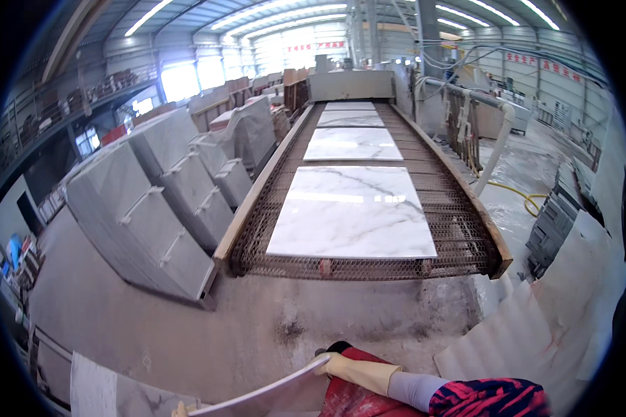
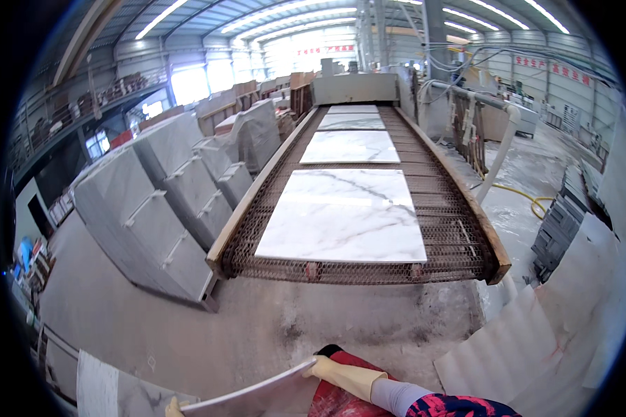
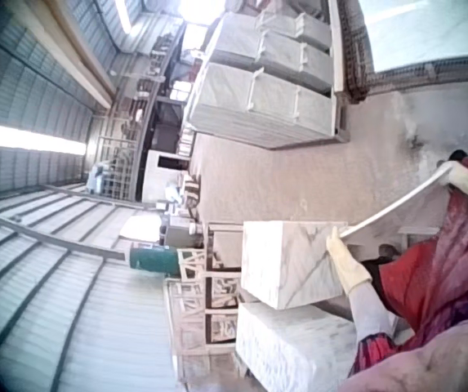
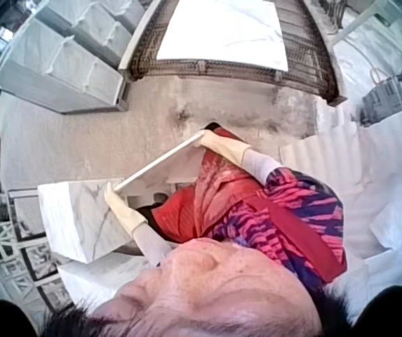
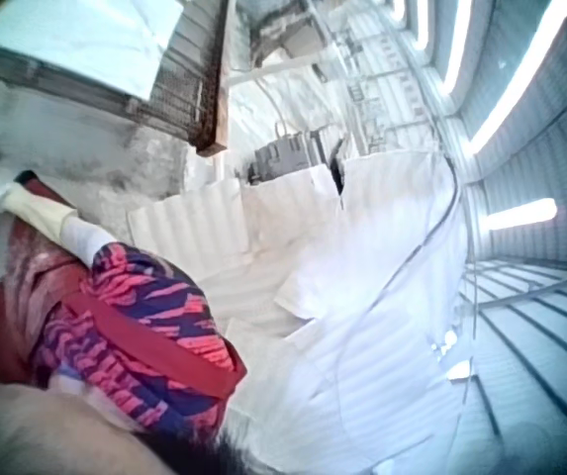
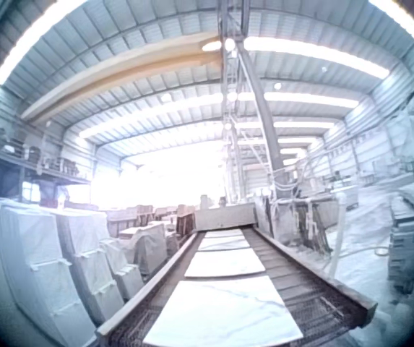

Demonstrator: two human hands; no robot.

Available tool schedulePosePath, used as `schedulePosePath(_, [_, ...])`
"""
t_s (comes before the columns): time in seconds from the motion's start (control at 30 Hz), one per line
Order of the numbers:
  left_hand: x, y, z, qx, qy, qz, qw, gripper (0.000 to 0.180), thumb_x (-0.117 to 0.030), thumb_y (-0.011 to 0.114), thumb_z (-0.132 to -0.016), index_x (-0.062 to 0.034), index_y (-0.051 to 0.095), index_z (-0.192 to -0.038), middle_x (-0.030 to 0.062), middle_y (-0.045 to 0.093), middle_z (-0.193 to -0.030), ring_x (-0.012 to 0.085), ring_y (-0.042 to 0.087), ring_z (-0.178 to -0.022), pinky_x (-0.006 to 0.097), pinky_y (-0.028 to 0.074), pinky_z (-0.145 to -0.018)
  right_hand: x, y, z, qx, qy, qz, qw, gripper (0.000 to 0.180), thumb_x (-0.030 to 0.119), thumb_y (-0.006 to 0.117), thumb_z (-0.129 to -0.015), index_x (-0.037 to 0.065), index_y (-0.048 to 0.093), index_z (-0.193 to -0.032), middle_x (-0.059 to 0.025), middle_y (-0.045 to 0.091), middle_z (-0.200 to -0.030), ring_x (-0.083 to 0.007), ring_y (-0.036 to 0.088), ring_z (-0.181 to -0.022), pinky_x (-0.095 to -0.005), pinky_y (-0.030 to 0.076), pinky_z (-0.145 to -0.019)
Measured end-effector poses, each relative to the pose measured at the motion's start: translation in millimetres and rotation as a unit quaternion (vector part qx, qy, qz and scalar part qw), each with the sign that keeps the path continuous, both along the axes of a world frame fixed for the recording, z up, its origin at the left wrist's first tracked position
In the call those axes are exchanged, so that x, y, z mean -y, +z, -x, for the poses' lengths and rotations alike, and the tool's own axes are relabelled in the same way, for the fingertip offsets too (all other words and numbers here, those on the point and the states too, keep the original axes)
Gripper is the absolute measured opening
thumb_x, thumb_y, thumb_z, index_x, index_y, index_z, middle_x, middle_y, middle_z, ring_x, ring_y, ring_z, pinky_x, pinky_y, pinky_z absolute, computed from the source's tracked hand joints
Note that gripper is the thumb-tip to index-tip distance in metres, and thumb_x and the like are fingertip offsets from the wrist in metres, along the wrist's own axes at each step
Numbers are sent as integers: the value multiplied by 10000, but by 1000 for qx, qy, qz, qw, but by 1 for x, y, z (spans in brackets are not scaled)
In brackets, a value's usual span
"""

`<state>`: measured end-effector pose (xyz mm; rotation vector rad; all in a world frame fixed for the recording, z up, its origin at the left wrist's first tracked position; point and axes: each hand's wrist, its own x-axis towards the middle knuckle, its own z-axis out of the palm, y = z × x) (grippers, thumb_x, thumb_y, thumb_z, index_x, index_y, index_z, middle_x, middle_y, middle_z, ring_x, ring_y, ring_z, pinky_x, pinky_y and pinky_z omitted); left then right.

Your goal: The person repeatedly picks up large white marble-patterned tiles from a stack and places them onto a moving conveyor belt. The person handles the tiles one at a time, positioning them carefully on the belt as it transports them down the line.

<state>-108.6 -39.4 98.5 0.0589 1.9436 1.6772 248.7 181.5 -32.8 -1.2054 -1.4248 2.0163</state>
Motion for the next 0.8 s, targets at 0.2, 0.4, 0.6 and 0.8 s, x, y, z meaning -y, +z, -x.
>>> schedulePosePath(0.2, [16,-53,41,-14,-19,-14,1000,293,-369,551,-908,-125,604,-1063,51,659,-952,193,621,-874,337,478,-724,0,-46,13,31,27,-50,998,281,7,755,-688,46,725,-964,-47,709,-879,-153,641,-826,-292,504,-766])
schedulePosePath(0.4, [3,-10,-4,-28,-30,-52,998,314,-377,547,-911,-124,602,-1089,44,659,-962,183,621,-868,317,473,-693,-4,-33,4,32,21,-49,998,283,10,756,-687,47,725,-966,-48,710,-880,-153,641,-826,-293,504,-766])
schedulePosePath(0.6, [1,-2,-12,-47,-30,-39,998,325,-383,541,-915,-112,620,-1075,40,663,-941,178,621,-849,311,462,-662,-2,-30,-1,37,23,-53,998,285,14,757,-687,47,725,-968,-49,710,-882,-153,641,-825,-293,503,-766])
schedulePosePath(0.8, [3,-11,2,-40,-37,-10,998,330,-388,540,-914,-106,633,-1058,38,665,-925,178,619,-832,310,458,-651,-2,-25,3,39,29,-51,998,287,17,758,-686,47,725,-970,-50,711,-883,-153,641,-825,-294,503,-766])
